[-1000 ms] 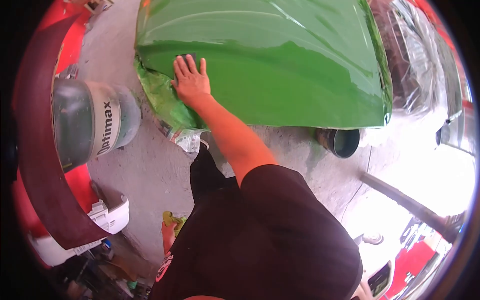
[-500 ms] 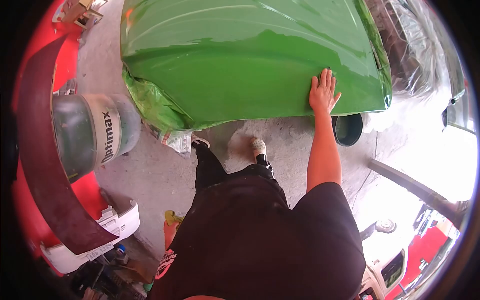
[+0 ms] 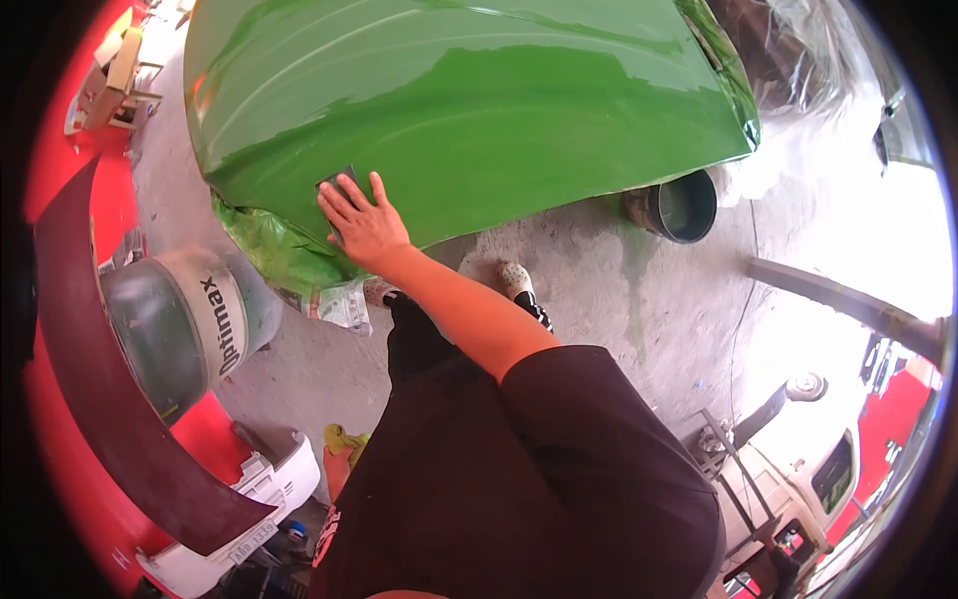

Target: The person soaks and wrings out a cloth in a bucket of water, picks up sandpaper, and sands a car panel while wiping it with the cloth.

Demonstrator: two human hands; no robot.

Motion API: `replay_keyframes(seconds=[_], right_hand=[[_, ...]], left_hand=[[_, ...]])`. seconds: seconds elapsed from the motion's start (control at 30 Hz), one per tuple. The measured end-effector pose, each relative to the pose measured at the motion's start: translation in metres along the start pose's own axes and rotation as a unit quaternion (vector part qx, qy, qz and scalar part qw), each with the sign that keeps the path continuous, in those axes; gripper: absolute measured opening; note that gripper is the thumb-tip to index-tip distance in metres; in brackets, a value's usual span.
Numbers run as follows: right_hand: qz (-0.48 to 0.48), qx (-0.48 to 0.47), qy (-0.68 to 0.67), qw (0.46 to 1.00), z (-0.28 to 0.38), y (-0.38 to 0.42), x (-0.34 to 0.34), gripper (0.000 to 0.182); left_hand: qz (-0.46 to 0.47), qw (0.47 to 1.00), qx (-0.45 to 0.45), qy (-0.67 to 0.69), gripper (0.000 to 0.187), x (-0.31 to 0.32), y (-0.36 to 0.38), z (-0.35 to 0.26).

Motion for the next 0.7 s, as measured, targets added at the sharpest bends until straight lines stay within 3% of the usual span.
replay_keyframes(seconds=[0.07, 0.2, 0.33, 0.37, 0.43, 0.5, 0.6, 0.7], right_hand=[[0.008, 0.0, 0.013, 1.0, -0.023, 0.014, -0.012, 0.067], [0.023, 0.201, 0.095, 0.975, -0.109, 0.053, -0.079, 0.066], [-0.054, 0.408, 0.163, 0.897, -0.228, 0.099, -0.103, 0.065], [-0.054, 0.409, 0.162, 0.896, -0.236, 0.101, -0.105, 0.065], [-0.068, 0.504, 0.136, 0.85, -0.242, 0.102, -0.112, 0.065], [-0.078, 0.4, 0.166, 0.898, -0.201, 0.094, -0.09, 0.066], [-0.065, 0.232, 0.1, 0.965, -0.097, 0.072, -0.063, 0.067], [0.024, 0.024, 0.011, 0.999, 0.004, 0.07, -0.019, 0.066]], left_hand=[[0.005, 1.0, 0.007, -0.003, 0.041, -0.009, -0.013, -0.001], [0.004, 1.0, -0.006, -0.004, 0.041, -0.013, -0.017, -0.009], [0.014, 1.0, 0.0, -0.014, 0.041, -0.013, -0.015, -0.009], [0.014, 1.0, 0.0, -0.015, 0.041, -0.012, -0.013, -0.009], [0.02, 0.999, 0.023, -0.031, 0.04, -0.011, -0.009, -0.008], [0.021, 0.998, 0.024, -0.057, 0.04, -0.007, -0.013, -0.003], [0.027, 0.997, 0.021, -0.075, 0.04, 0.001, -0.002, -0.012], [0.038, 0.995, 0.029, -0.084, 0.04, 0.008, 0.006, -0.028]])
Point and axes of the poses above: each hand's wrist, its own y-axis away from the middle knuckle, its own x-axis out of the palm, z = x × y, the point moved 1 cm from there along -y, towards the middle knuckle, and after that the axes turned 8 degrees about -z, right-handed, at the moved point
